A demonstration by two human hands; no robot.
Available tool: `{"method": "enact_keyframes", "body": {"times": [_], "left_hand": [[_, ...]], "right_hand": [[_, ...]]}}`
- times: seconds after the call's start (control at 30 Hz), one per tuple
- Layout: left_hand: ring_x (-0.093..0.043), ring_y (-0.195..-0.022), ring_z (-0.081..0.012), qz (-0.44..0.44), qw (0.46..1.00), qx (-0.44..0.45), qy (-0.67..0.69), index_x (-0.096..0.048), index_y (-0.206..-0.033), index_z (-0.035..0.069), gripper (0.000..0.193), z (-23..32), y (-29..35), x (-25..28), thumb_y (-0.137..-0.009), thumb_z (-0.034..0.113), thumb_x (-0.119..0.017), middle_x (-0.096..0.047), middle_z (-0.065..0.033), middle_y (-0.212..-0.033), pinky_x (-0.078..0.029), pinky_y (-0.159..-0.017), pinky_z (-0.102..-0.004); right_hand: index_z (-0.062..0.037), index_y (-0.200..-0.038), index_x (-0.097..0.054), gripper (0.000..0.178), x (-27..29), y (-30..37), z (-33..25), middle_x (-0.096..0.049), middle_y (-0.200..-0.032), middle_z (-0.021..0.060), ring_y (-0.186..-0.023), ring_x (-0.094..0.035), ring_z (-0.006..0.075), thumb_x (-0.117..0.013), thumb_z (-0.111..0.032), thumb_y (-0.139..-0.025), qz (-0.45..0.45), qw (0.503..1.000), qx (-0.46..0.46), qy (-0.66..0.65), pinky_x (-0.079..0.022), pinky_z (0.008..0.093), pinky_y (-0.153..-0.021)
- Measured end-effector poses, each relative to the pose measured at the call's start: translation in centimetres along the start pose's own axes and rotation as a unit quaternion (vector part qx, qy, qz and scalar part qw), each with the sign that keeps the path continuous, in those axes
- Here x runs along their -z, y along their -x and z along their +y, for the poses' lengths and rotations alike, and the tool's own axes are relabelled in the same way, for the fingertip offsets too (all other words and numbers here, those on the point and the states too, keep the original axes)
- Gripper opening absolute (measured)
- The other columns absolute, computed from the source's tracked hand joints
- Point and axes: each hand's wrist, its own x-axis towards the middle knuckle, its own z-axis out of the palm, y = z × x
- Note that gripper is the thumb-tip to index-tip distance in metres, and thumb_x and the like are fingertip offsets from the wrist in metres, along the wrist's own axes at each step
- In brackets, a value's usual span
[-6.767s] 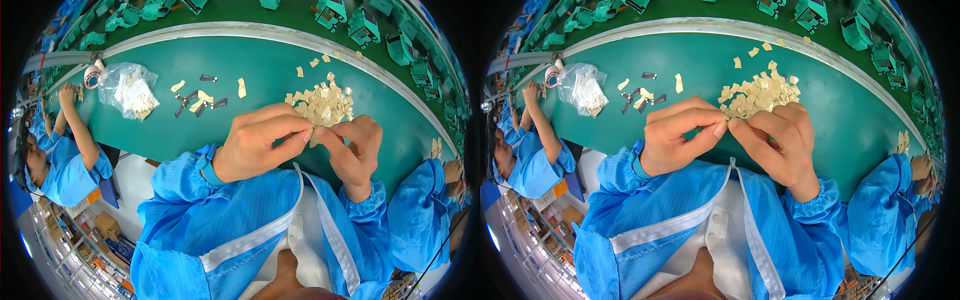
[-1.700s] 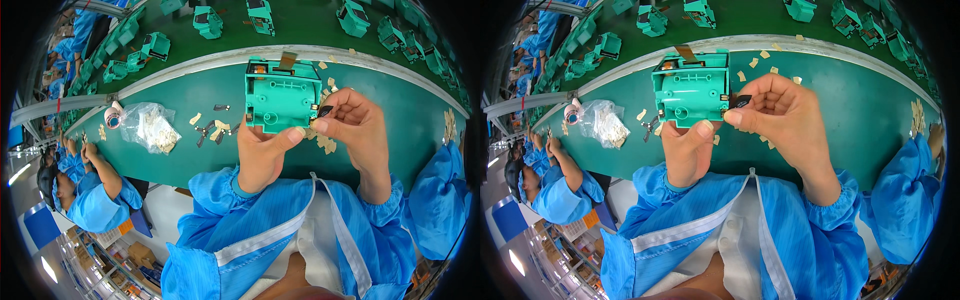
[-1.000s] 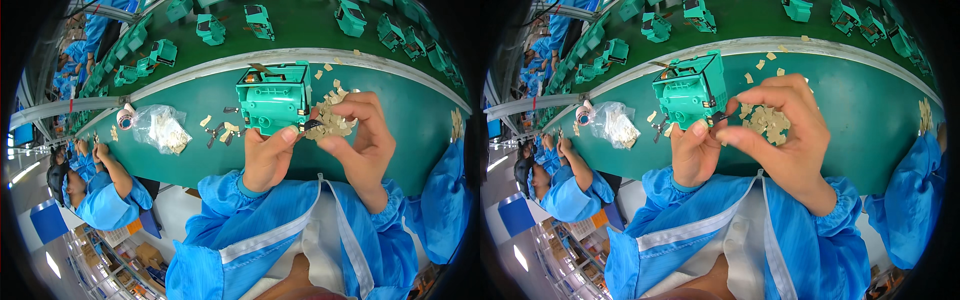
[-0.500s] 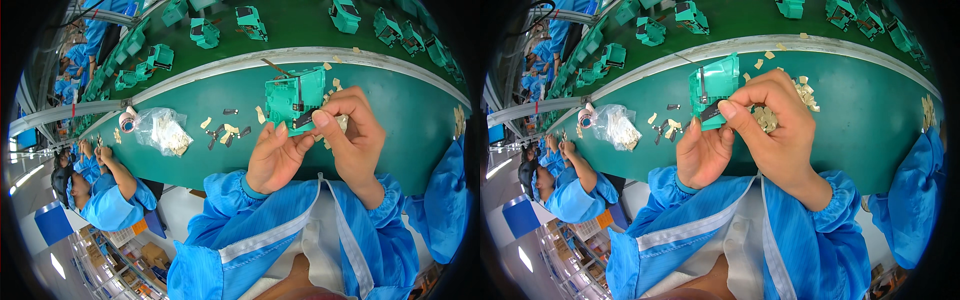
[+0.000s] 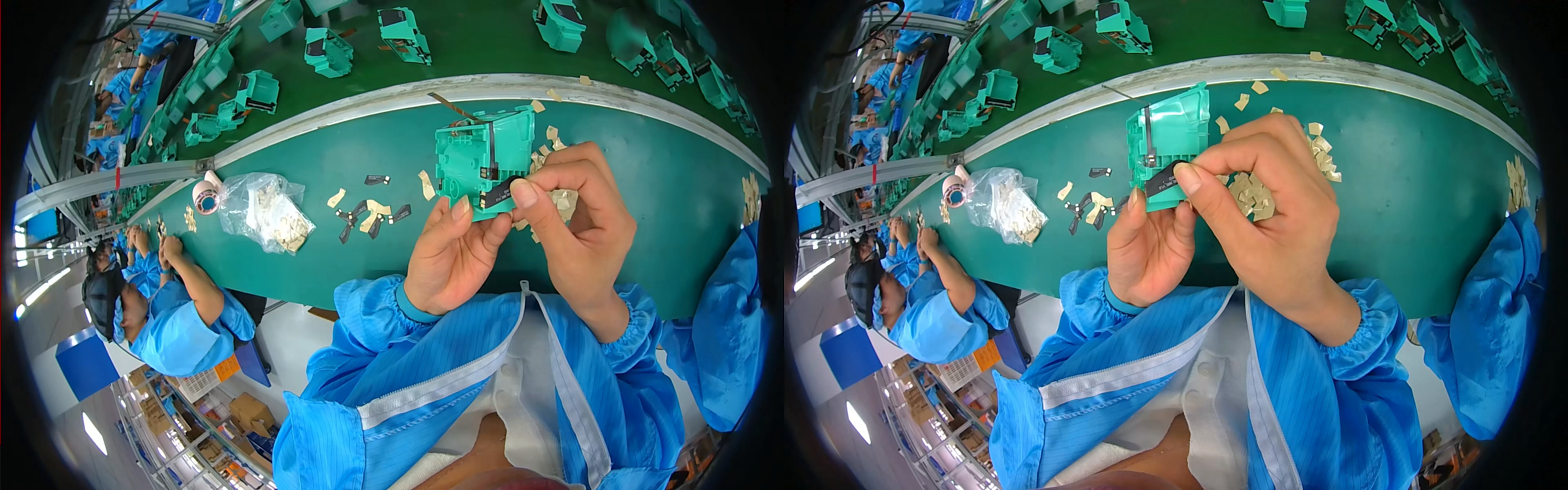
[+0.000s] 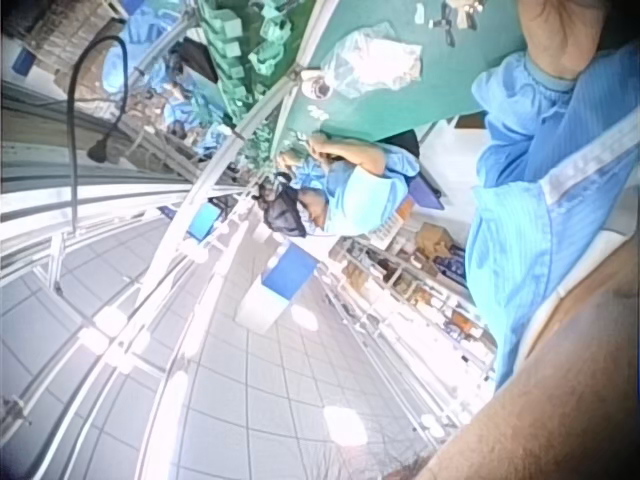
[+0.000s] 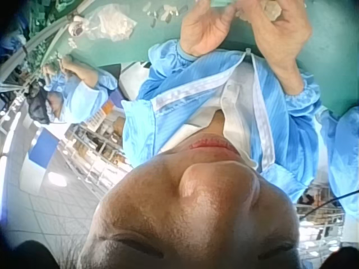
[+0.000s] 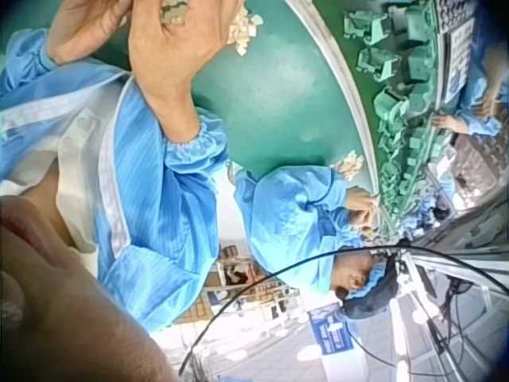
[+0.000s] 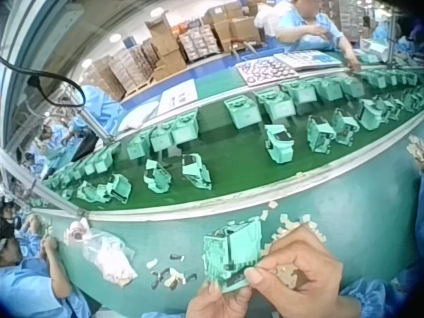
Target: The person assembles small electronic components by hand, inserting copper contacts and black electronic parts into a green plastic housing on an assembly line.
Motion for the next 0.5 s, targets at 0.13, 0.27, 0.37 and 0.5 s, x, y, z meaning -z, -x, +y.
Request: {"method": "enact_keyframes", "body": {"times": [0.13, 0.27, 0.37, 0.5], "left_hand": [[-0.052, -0.114, -0.0197, 0.001, 1.000, 0.000, 0.000, -0.045, -0.123, 0.002, 0.034, 0.42, 0.24, 0.13, -0.093, 0.016, -0.051, -0.051, -0.0109, -0.124, -0.047, -0.097, -0.0298], [-0.051, -0.115, -0.0195, -0.001, 1.000, -0.001, -0.006, -0.046, -0.124, 0.003, 0.034, 0.70, 0.37, 0.31, -0.093, 0.017, -0.051, -0.051, -0.0098, -0.125, -0.047, -0.097, -0.0299], [-0.051, -0.115, -0.0195, 0.000, 1.000, -0.001, -0.013, -0.046, -0.124, 0.004, 0.033, 0.73, 0.31, 0.46, -0.093, 0.016, -0.050, -0.051, -0.0093, -0.125, -0.047, -0.098, -0.0299], [-0.051, -0.115, -0.0195, 0.001, 1.000, -0.002, -0.005, -0.046, -0.123, 0.003, 0.033, 0.82, 0.35, 0.30, -0.093, 0.016, -0.051, -0.050, -0.0102, -0.125, -0.047, -0.097, -0.0295]], "right_hand": [[-0.0012, -0.074, -0.061, 0.011, -0.40, -0.05, -0.18, -0.056, -0.071, 0.0057, -0.068, -0.050, 0.0168, -0.071, 0.000, -0.070, -0.003, 1.000, 0.005, 0.014, -0.039, 0.0269, -0.058], [-0.0015, -0.073, -0.061, 0.011, -0.71, -0.06, -0.27, -0.056, -0.071, 0.0056, -0.068, -0.050, 0.0169, -0.072, -0.001, -0.070, 0.000, 1.000, 0.003, 0.018, -0.039, 0.0270, -0.058], [-0.0015, -0.073, -0.061, 0.011, -0.75, -0.11, -0.22, -0.056, -0.071, 0.0057, -0.067, -0.050, 0.0171, -0.072, -0.001, -0.070, -0.001, 1.000, -0.007, 0.018, -0.039, 0.0271, -0.058], [-0.0015, -0.075, -0.061, 0.011, -0.55, -0.31, -0.31, -0.056, -0.072, 0.0050, -0.068, -0.050, 0.0148, -0.072, -0.001, -0.071, -0.016, 1.000, 0.002, 0.019, -0.039, 0.0258, -0.058]]}}
